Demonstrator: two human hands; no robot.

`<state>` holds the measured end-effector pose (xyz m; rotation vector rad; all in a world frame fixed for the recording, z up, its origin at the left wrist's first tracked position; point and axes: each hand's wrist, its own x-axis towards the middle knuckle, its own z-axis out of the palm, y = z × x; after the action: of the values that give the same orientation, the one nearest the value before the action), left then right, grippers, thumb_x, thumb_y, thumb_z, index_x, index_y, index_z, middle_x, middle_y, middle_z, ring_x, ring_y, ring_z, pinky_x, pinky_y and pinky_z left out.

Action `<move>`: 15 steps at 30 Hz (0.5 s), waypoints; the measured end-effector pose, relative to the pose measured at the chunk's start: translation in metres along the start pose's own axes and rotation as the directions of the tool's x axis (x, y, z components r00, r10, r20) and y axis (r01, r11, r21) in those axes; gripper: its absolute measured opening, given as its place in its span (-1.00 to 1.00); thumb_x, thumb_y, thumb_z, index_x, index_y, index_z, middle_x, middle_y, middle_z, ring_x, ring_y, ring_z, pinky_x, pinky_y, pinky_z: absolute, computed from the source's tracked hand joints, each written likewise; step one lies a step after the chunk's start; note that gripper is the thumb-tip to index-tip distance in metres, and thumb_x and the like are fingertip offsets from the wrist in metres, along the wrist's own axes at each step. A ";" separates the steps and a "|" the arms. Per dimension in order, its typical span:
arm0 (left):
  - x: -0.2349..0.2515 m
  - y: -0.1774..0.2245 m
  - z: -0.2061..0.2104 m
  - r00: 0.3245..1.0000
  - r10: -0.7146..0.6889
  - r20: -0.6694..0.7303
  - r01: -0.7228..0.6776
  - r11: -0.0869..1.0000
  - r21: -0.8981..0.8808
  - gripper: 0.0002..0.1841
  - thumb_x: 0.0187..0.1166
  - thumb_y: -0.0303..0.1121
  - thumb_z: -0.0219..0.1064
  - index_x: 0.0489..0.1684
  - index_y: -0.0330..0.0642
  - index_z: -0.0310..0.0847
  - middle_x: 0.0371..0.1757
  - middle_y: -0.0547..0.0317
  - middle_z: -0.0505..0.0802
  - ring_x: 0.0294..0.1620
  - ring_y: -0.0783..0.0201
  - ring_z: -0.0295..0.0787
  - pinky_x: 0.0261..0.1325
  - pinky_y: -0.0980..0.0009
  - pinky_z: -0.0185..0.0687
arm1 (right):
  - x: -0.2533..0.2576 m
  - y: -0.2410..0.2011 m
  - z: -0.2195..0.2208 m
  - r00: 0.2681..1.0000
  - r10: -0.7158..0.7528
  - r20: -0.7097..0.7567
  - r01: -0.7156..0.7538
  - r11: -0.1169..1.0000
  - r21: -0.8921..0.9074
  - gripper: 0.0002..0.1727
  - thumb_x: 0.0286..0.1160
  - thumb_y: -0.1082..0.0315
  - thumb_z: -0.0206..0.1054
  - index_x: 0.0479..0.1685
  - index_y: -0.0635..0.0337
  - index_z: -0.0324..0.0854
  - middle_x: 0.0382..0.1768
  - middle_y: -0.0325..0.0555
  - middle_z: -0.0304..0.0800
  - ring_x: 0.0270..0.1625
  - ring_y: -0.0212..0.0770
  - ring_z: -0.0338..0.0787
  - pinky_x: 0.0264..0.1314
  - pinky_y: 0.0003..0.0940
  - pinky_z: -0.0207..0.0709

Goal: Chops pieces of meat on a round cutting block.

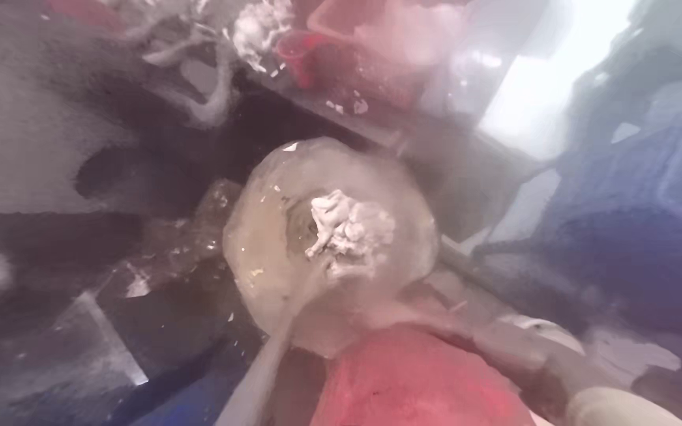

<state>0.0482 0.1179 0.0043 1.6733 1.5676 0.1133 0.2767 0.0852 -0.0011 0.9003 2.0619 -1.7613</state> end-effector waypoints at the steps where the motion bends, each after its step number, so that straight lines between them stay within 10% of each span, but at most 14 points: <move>1: -0.014 0.005 -0.004 0.997 -0.063 -0.050 0.056 0.990 -0.126 -0.41 0.25 -0.31 0.60 0.32 -0.27 0.57 0.29 -0.12 0.75 0.29 0.08 0.72 0.41 0.08 0.61 | 0.004 0.012 0.002 0.999 -0.032 -0.022 0.033 0.999 0.014 -0.48 0.83 0.09 0.11 0.46 0.37 0.53 0.22 0.39 0.72 0.29 0.29 0.73 0.43 0.29 0.46; 4: -0.070 0.017 -0.012 0.930 -0.236 -0.281 0.065 0.860 -0.505 -0.34 0.20 -0.39 0.57 0.35 -0.30 0.42 0.09 0.01 0.77 0.02 0.31 0.77 0.10 0.30 0.75 | -0.009 0.035 -0.008 0.990 0.086 -0.109 -0.085 0.996 0.011 -0.44 0.81 -0.03 0.09 0.48 0.24 0.55 0.18 0.33 0.77 0.26 0.29 0.76 0.39 0.35 0.50; 8: -0.132 -0.005 0.004 0.950 -0.214 -0.227 -0.098 0.487 -0.868 0.12 0.33 -0.23 0.62 0.92 -0.04 -0.17 0.60 0.00 0.59 0.38 0.16 0.73 0.36 0.16 0.76 | -0.018 0.055 -0.029 0.908 0.188 -0.374 -0.133 0.977 0.167 -0.40 0.82 -0.06 0.06 0.58 0.20 0.45 0.22 0.19 0.76 0.28 0.07 0.77 0.45 0.12 0.55; 11: -0.124 -0.035 0.057 0.912 -0.391 -0.125 0.018 0.343 -0.939 -0.33 0.58 -0.25 0.42 0.68 -0.22 0.30 0.26 -0.02 0.80 0.10 0.15 0.82 0.16 0.15 0.80 | -0.018 0.009 -0.053 0.880 0.126 -0.458 -0.129 0.991 0.026 -0.41 0.85 -0.06 -0.04 0.56 0.21 0.42 0.09 0.18 0.78 0.12 0.06 0.81 0.28 0.10 0.64; 15: -0.092 -0.057 0.105 0.748 -0.657 -0.099 0.384 0.549 -0.743 -0.35 0.59 0.00 0.43 0.50 -0.29 0.50 0.22 -0.16 0.82 0.21 0.06 0.81 0.36 0.04 0.71 | -0.029 -0.069 -0.058 0.826 -0.224 -0.517 0.247 0.969 -0.026 -0.32 0.84 -0.03 -0.12 0.64 0.36 0.34 0.22 0.09 0.77 0.20 -0.26 0.79 0.37 -0.26 0.65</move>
<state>0.0429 -0.0197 -0.0576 0.5449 1.9315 0.6463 0.2666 0.1286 0.0822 1.2988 2.5745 -1.8359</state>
